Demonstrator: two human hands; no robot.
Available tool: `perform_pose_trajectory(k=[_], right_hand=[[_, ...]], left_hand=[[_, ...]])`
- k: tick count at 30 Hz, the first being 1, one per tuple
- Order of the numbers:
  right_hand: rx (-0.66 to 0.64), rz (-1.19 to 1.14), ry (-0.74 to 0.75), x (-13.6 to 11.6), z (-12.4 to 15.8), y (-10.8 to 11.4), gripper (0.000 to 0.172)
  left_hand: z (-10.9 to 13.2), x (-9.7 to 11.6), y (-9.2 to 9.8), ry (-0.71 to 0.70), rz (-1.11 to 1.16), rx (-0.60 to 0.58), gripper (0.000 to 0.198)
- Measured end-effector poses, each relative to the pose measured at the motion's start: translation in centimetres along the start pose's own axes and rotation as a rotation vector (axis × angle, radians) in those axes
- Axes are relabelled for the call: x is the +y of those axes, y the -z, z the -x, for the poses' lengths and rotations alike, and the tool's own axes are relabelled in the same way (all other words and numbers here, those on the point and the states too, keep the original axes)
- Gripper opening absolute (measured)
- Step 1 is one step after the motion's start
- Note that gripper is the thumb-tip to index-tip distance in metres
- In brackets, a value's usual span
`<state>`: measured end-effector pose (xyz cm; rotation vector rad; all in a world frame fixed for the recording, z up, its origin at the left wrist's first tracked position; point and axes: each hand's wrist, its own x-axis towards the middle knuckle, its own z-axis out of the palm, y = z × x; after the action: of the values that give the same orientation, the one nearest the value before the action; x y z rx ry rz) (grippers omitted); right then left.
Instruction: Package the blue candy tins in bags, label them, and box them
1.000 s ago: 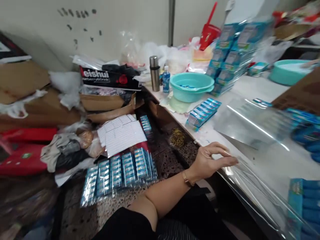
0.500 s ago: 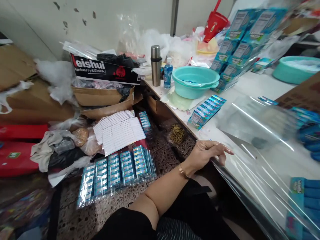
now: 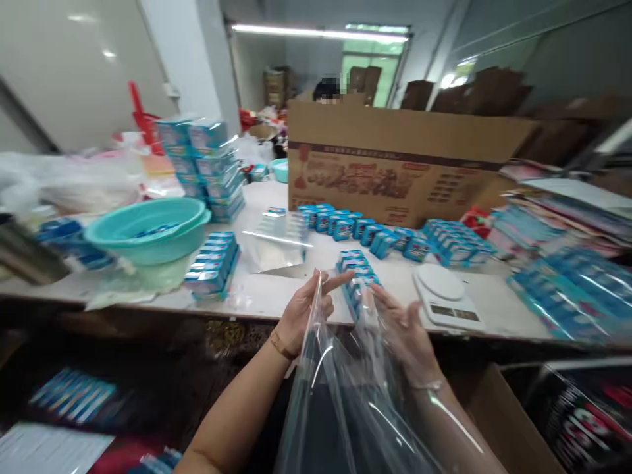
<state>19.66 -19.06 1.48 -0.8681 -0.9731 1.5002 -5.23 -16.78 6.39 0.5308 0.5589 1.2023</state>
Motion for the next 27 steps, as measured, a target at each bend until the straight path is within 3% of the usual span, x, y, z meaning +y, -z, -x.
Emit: perform_pose_trajectory(k=[2,5,9,12,14,20,24,27], right_hand=[[-0.077,-0.072,-0.041,-0.4,-0.5,-1.6,0.078],[-0.081,-0.198,-0.022,0.2,0.5,-2.2,0.047],[0.023,-0.457,0.056,1.0,2.2,-0.5,0.033],[0.078,-0.520,0.067,1.6,2.4,1.4,0.021],[0.072,-0.483,0.043,2.3,2.3,2.6,0.018],[0.175,-0.175,0.028,2.9,-0.2,5.5,0.032],[0.199,-0.066,0.065,2.1,-3.8,6.1,0.039],[0.226,0.003,0.086,2.8,-5.5,6.1,0.044]], left_hand=[[-0.4,-2.4,-1.4,0.100,0.040,-0.063,0.028],[-0.5,-5.3,-1.6,0.215,0.101,-0.109,0.025],[0.0,-8.0,0.4,0.336,-0.050,-0.251,0.037],[0.5,-9.7,1.8,0.428,-0.227,-0.383,0.049],[0.4,-10.6,2.0,0.379,-0.259,-0.341,0.047],[-3.1,-11.3,0.5,-0.049,-0.404,-0.012,0.048],[-5.7,-11.5,0.1,-0.126,-0.467,0.111,0.051],[-6.0,-12.7,0.5,-0.105,-0.516,0.165,0.055]])
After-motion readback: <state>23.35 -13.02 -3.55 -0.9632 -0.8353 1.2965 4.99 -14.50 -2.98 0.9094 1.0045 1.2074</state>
